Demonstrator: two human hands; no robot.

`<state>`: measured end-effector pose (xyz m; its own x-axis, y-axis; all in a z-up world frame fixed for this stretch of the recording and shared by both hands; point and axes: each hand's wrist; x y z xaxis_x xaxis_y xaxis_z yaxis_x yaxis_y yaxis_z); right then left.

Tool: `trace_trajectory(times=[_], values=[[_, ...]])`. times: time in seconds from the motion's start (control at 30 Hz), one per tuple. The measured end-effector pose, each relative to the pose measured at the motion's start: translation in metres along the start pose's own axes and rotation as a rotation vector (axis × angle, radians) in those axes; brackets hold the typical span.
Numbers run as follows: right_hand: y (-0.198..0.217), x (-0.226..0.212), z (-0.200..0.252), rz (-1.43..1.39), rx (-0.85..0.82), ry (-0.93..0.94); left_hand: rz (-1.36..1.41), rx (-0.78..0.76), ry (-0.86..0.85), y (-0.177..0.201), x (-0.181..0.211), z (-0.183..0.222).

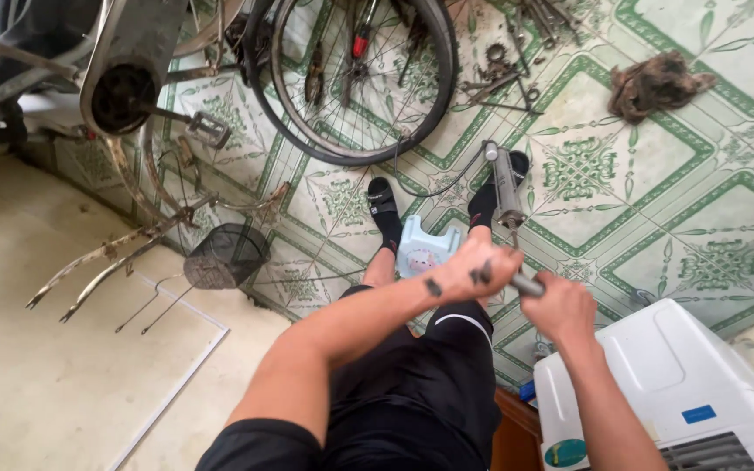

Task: The person pumps air into a bicycle tire using a hand pump, detaches the nozzle, and then presses the tire against the rim by hand.

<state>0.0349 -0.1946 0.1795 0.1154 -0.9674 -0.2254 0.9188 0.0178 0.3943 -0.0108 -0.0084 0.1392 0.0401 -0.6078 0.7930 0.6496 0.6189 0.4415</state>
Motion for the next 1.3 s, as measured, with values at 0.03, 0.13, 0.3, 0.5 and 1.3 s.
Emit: trace_trajectory(times=[0.03, 0.13, 0.3, 0.5, 1.3], values=[[0.0, -0.002, -0.017, 0.011, -0.01, -0.024, -0.025, -0.045, 0.044, -0.002, -0.015, -0.011], [-0.006, -0.002, -0.056, 0.024, -0.059, -0.047, -0.053, -0.136, 0.124, -0.015, -0.05, -0.032], [-0.026, 0.012, -0.11, 0.084, -0.099, -0.046, 0.019, -0.147, 0.243, -0.056, -0.097, -0.059], [-0.029, 0.017, -0.122, -0.002, -0.11, -0.038, -0.122, -0.083, 0.296, -0.086, -0.114, -0.076], [-0.023, 0.01, -0.08, 0.052, -0.129, -0.085, -0.065, 0.01, 0.077, -0.051, -0.078, -0.044]])
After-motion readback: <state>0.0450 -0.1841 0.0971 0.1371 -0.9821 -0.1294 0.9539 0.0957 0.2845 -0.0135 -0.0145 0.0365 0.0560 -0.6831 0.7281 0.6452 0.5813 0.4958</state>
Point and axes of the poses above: each hand's wrist, its own z-axis away from the middle knuckle, its own y-axis out of the back of the hand, x = y × z, and after that the axes turned 14 degrees about -x, right-handed
